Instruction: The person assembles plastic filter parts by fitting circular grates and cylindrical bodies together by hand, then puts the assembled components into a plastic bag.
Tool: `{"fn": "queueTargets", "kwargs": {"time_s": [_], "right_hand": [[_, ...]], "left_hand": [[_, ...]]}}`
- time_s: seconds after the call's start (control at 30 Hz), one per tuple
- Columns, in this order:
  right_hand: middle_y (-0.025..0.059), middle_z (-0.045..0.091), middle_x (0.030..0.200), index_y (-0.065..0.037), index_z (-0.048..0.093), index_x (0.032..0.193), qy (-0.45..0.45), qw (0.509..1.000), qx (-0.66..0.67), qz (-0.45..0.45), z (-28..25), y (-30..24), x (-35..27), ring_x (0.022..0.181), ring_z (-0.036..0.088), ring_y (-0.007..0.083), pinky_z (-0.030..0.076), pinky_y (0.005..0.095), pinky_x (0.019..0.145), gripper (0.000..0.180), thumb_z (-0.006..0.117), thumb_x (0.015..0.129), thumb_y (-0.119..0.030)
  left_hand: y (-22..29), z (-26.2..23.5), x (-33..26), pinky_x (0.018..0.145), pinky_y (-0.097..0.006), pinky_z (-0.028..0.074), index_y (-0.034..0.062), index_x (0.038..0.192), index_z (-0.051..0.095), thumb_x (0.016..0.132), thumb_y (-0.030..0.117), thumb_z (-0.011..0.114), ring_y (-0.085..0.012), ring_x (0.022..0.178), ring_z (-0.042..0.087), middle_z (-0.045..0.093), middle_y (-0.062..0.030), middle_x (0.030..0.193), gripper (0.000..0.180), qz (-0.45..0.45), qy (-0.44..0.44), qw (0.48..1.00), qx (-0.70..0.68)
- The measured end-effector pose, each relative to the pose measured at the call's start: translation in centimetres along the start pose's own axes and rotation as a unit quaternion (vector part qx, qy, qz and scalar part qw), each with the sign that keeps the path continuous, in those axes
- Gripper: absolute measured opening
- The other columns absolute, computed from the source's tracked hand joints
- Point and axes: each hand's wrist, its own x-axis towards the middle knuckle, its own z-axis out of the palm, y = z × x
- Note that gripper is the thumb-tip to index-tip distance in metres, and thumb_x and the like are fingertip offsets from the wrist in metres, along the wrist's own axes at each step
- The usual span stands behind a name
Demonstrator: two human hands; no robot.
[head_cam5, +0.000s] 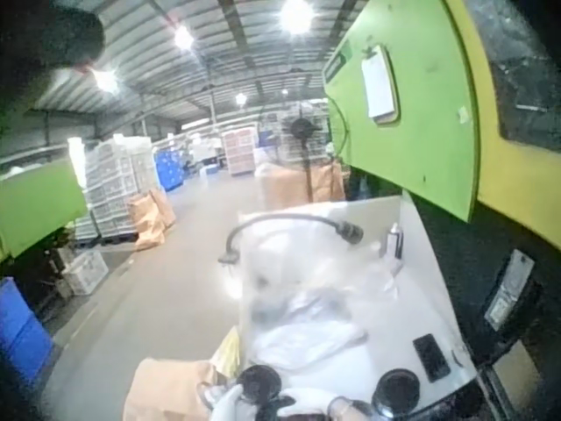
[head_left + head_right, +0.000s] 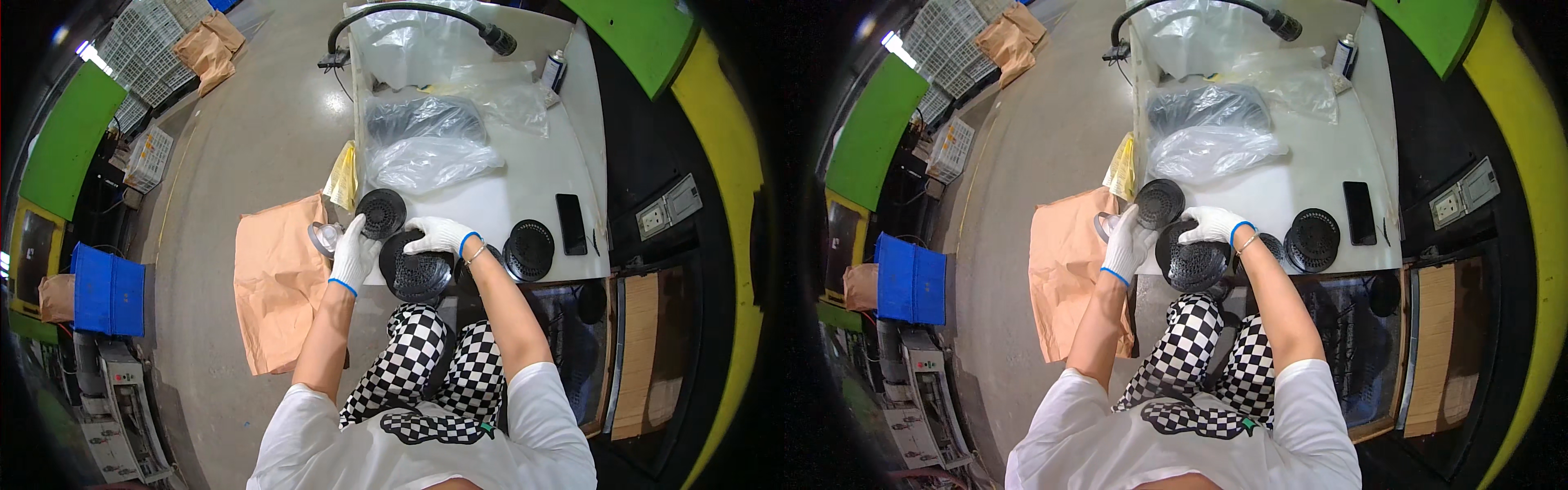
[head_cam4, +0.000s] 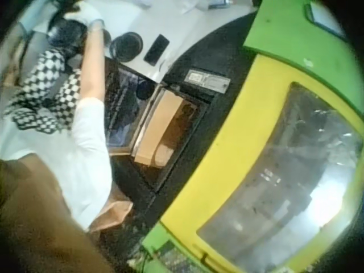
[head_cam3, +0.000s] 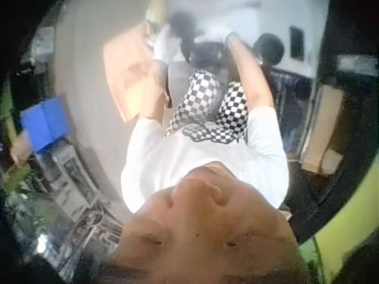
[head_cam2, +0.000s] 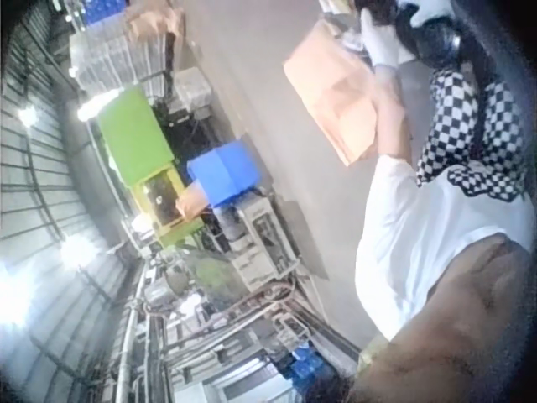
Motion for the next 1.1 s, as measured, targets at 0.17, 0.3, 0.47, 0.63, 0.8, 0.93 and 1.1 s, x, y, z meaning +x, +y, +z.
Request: {"fn": "queueTargets", "kwargs": {"time_s": [0.17, 0.3, 0.47, 0.63, 0.8, 0.93, 1.1], "right_hand": [[0.0194, 0.060, 0.126, -0.003, 0.056, 0.128, -0.004, 1.000, 0.013, 0.000, 0.3, -0.7, 0.2, 0.117, 0.056, 0.0332, 0.043, 0.0379, 0.100, 0.066, 0.070, 0.079, -0.045], [0.0180, 0.061, 0.124, -0.006, 0.058, 0.126, 0.022, 1.000, 0.000, -0.007, 1.0, 0.6, 0.6, 0.115, 0.057, 0.0338, 0.044, 0.0391, 0.098, 0.067, 0.070, 0.077, -0.050], [0.0210, 0.062, 0.120, -0.004, 0.060, 0.122, 0.010, 0.998, -0.019, -0.054, 2.5, -0.3, 1.3, 0.113, 0.058, 0.0357, 0.044, 0.0406, 0.098, 0.062, 0.068, 0.078, -0.048], [0.0209, 0.060, 0.122, -0.005, 0.057, 0.125, 0.084, 0.996, -0.005, -0.039, 4.3, -2.0, -0.8, 0.114, 0.056, 0.0359, 0.043, 0.0417, 0.099, 0.058, 0.062, 0.084, -0.045], [0.0168, 0.055, 0.129, -0.006, 0.052, 0.129, 0.354, 0.931, -0.087, -0.027, 4.9, -1.0, -9.1, 0.120, 0.050, 0.0345, 0.040, 0.0426, 0.103, 0.056, 0.059, 0.087, -0.042], [0.0201, 0.049, 0.136, -0.002, 0.044, 0.138, 0.343, 0.935, 0.053, 0.075, 4.6, 0.4, -14.5, 0.128, 0.046, 0.0335, 0.040, 0.0413, 0.106, 0.071, 0.068, 0.082, -0.039], [0.0193, 0.032, 0.151, -0.005, 0.018, 0.151, 0.307, 0.917, 0.240, -0.083, 1.1, -1.6, -13.3, 0.140, 0.032, 0.0304, 0.030, 0.0404, 0.114, 0.103, 0.081, 0.071, -0.020]], "left_hand": [[-1.9, -4.6, -0.1, 0.096, -0.039, 0.043, 0.0088, 0.123, 0.054, 0.094, 0.028, 0.059, -0.0220, 0.112, 0.054, 0.058, -0.0086, 0.122, 0.036, 0.107, 0.040, 0.990, 0.078], [-8.4, -12.3, -5.0, 0.093, -0.032, 0.044, 0.0077, 0.121, 0.057, 0.086, 0.040, 0.069, -0.0190, 0.100, 0.057, 0.062, -0.0067, 0.109, 0.049, -0.078, 0.101, 0.990, 0.055], [-6.7, -2.6, -8.8, 0.105, -0.043, 0.043, 0.0053, 0.125, 0.055, 0.094, 0.023, 0.060, -0.0279, 0.116, 0.058, 0.061, -0.0130, 0.124, 0.036, -0.114, -0.051, 0.987, -0.104], [-8.4, -5.7, -5.3, 0.092, -0.045, 0.055, 0.0050, 0.122, 0.059, 0.088, 0.017, 0.068, -0.0310, 0.104, 0.065, 0.064, -0.0164, 0.119, 0.037, -0.174, -0.016, 0.982, -0.065], [-7.7, -6.6, -5.4, 0.087, -0.041, 0.057, 0.0050, 0.113, 0.064, 0.087, 0.016, 0.070, -0.0255, 0.098, 0.068, 0.068, -0.0123, 0.112, 0.029, -0.184, 0.004, 0.982, -0.043], [-6.5, -4.4, -7.7, 0.087, -0.039, 0.056, 0.0011, 0.121, 0.060, 0.083, 0.010, 0.073, -0.0252, 0.098, 0.067, 0.066, -0.0143, 0.114, 0.041, -0.112, 0.033, 0.993, 0.035], [-3.6, 2.6, -5.9, 0.093, -0.032, 0.049, -0.0039, 0.125, 0.054, 0.068, 0.018, 0.086, -0.0211, 0.105, 0.061, 0.063, -0.0151, 0.117, 0.069, 0.245, -0.121, 0.844, 0.462]]}}
